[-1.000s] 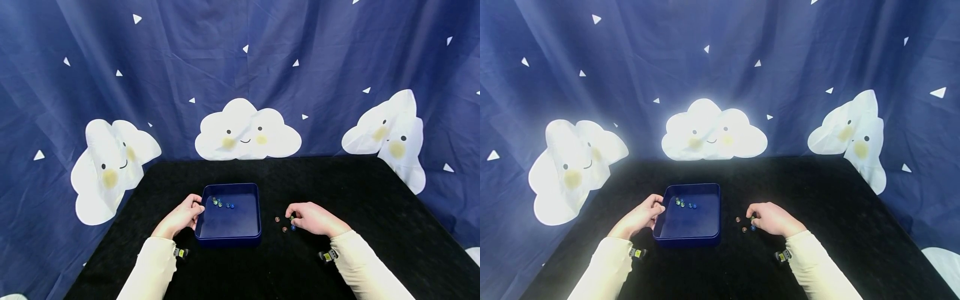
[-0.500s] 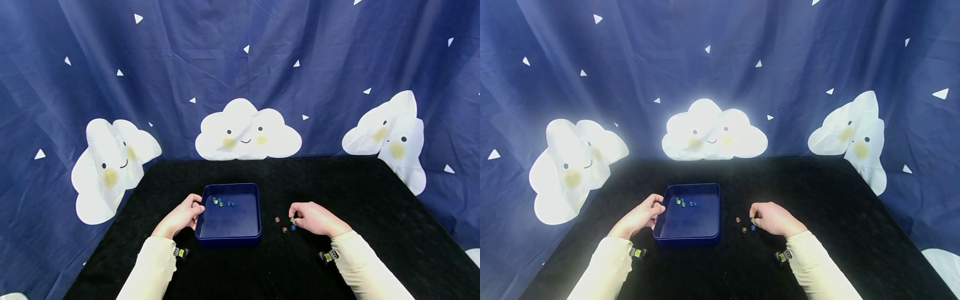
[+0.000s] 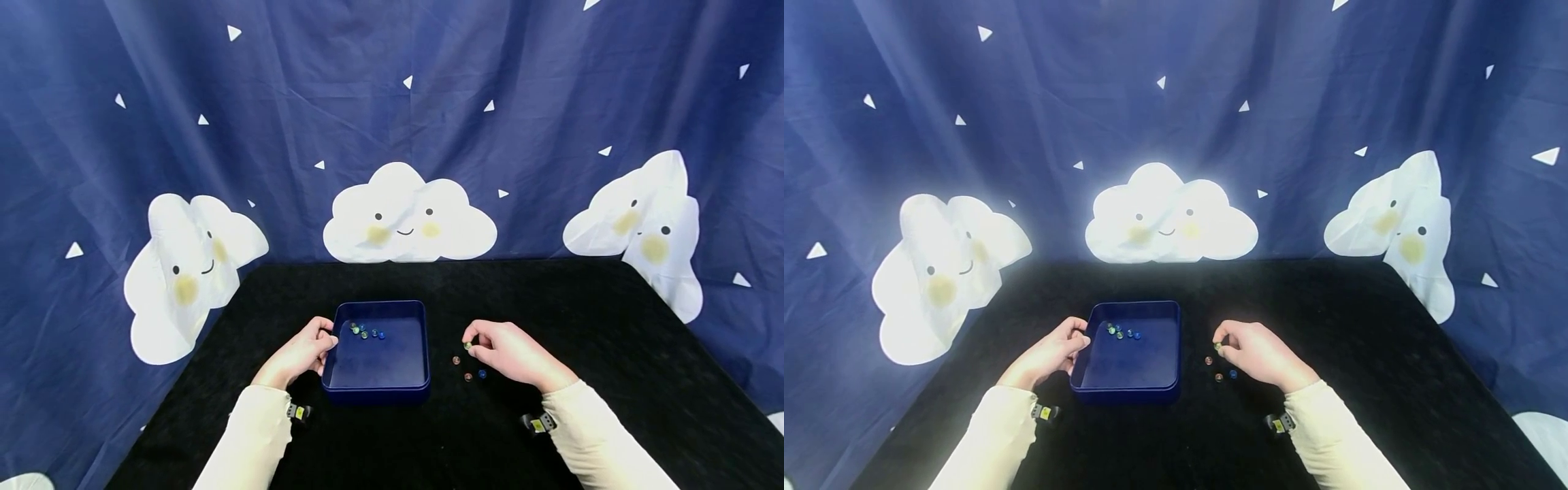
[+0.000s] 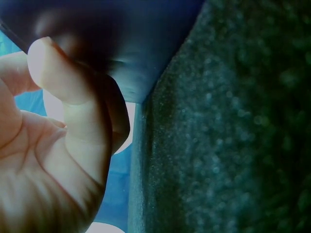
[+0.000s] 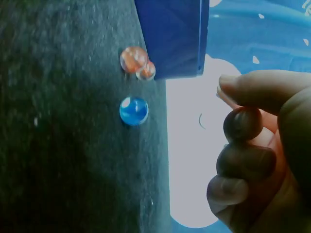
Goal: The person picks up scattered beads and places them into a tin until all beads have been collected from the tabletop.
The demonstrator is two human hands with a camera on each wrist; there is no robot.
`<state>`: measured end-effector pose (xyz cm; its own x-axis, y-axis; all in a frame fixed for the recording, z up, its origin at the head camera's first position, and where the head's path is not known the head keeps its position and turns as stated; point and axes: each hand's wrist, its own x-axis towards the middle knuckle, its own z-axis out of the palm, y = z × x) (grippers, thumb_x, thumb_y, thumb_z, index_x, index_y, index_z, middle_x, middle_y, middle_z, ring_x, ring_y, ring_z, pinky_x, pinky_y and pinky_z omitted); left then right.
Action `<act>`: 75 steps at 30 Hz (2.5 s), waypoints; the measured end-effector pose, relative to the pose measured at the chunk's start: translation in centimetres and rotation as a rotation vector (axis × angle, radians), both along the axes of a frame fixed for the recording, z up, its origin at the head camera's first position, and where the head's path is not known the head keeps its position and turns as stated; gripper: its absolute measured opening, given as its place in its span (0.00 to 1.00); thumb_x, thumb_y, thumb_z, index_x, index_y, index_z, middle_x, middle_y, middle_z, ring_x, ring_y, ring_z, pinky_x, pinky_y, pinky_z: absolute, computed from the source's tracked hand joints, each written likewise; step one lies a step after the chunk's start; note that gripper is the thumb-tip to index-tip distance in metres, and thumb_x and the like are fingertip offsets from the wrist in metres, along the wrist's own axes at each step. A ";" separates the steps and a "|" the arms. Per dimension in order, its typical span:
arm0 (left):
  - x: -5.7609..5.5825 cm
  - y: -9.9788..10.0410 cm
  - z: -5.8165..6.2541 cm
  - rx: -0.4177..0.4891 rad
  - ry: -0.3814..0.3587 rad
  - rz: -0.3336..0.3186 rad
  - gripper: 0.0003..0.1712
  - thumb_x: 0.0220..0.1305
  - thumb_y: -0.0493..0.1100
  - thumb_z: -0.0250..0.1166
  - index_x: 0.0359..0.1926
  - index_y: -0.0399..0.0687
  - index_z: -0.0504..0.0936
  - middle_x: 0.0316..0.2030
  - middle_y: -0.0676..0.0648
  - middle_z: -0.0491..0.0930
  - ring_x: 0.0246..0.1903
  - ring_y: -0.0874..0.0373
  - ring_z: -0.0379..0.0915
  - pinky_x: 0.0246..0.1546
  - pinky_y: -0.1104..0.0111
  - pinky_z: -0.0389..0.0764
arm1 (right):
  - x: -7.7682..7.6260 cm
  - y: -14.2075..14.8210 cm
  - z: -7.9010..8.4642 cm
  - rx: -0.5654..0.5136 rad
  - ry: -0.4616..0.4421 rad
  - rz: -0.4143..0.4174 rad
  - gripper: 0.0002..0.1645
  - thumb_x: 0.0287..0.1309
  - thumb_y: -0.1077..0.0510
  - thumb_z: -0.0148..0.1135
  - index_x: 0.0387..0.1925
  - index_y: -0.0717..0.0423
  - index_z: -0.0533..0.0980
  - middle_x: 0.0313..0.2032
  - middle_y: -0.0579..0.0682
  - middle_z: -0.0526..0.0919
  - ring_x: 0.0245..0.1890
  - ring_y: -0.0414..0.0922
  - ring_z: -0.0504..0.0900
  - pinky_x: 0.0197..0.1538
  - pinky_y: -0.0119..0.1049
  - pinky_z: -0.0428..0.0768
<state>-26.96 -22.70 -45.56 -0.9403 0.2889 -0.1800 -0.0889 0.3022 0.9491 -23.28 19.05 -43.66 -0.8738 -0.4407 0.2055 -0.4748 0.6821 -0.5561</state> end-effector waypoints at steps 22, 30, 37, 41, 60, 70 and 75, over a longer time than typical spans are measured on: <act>0.1 0.0 0.1 0.004 -0.005 0.006 0.20 0.69 0.34 0.54 0.59 0.34 0.61 0.30 0.41 0.68 0.21 0.54 0.67 0.19 0.63 0.79 | 0.1 -5.3 2.5 -0.007 0.005 0.087 0.08 0.64 0.55 0.65 0.44 0.41 0.79 0.19 0.37 0.71 0.10 0.33 0.74 0.28 0.32 0.79; 0.0 0.0 0.2 0.003 -0.006 0.002 0.20 0.70 0.34 0.54 0.59 0.34 0.61 0.31 0.41 0.68 0.21 0.54 0.67 0.19 0.63 0.78 | -0.7 -6.8 2.7 0.050 0.047 0.070 0.07 0.63 0.54 0.66 0.42 0.40 0.79 0.18 0.35 0.71 0.11 0.32 0.71 0.26 0.32 0.75; 0.1 0.1 0.1 0.006 0.000 -0.008 0.21 0.69 0.35 0.54 0.59 0.33 0.60 0.30 0.41 0.68 0.20 0.55 0.67 0.18 0.65 0.78 | -1.2 -7.4 2.4 0.144 0.147 0.019 0.09 0.60 0.51 0.68 0.42 0.40 0.80 0.20 0.33 0.70 0.20 0.33 0.69 0.29 0.33 0.73; 0.0 0.2 -0.1 0.002 0.001 -0.010 0.21 0.69 0.34 0.54 0.59 0.33 0.60 0.30 0.42 0.68 0.20 0.55 0.67 0.18 0.65 0.77 | -1.0 -6.9 2.3 0.141 0.123 0.003 0.09 0.60 0.50 0.68 0.42 0.40 0.80 0.20 0.33 0.71 0.20 0.32 0.70 0.30 0.33 0.73; 0.3 0.3 0.2 0.025 0.007 -0.012 0.21 0.69 0.34 0.53 0.59 0.31 0.60 0.28 0.43 0.67 0.20 0.56 0.66 0.18 0.66 0.77 | -0.7 -2.9 1.5 0.095 0.076 -0.050 0.08 0.59 0.51 0.67 0.41 0.43 0.81 0.18 0.32 0.72 0.19 0.32 0.71 0.30 0.34 0.73; 0.2 0.2 0.2 0.028 -0.003 -0.018 0.21 0.69 0.34 0.53 0.59 0.31 0.60 0.28 0.43 0.68 0.21 0.56 0.67 0.19 0.65 0.78 | -0.4 -0.3 0.6 0.112 0.021 -0.071 0.06 0.60 0.52 0.66 0.39 0.42 0.81 0.19 0.35 0.71 0.18 0.34 0.69 0.27 0.35 0.71; 0.0 0.2 0.1 0.022 -0.009 -0.006 0.20 0.69 0.34 0.54 0.58 0.33 0.61 0.30 0.42 0.69 0.22 0.55 0.68 0.19 0.64 0.78 | -0.3 0.9 0.3 0.136 0.021 -0.072 0.06 0.59 0.53 0.67 0.39 0.42 0.81 0.19 0.34 0.71 0.18 0.33 0.69 0.27 0.34 0.70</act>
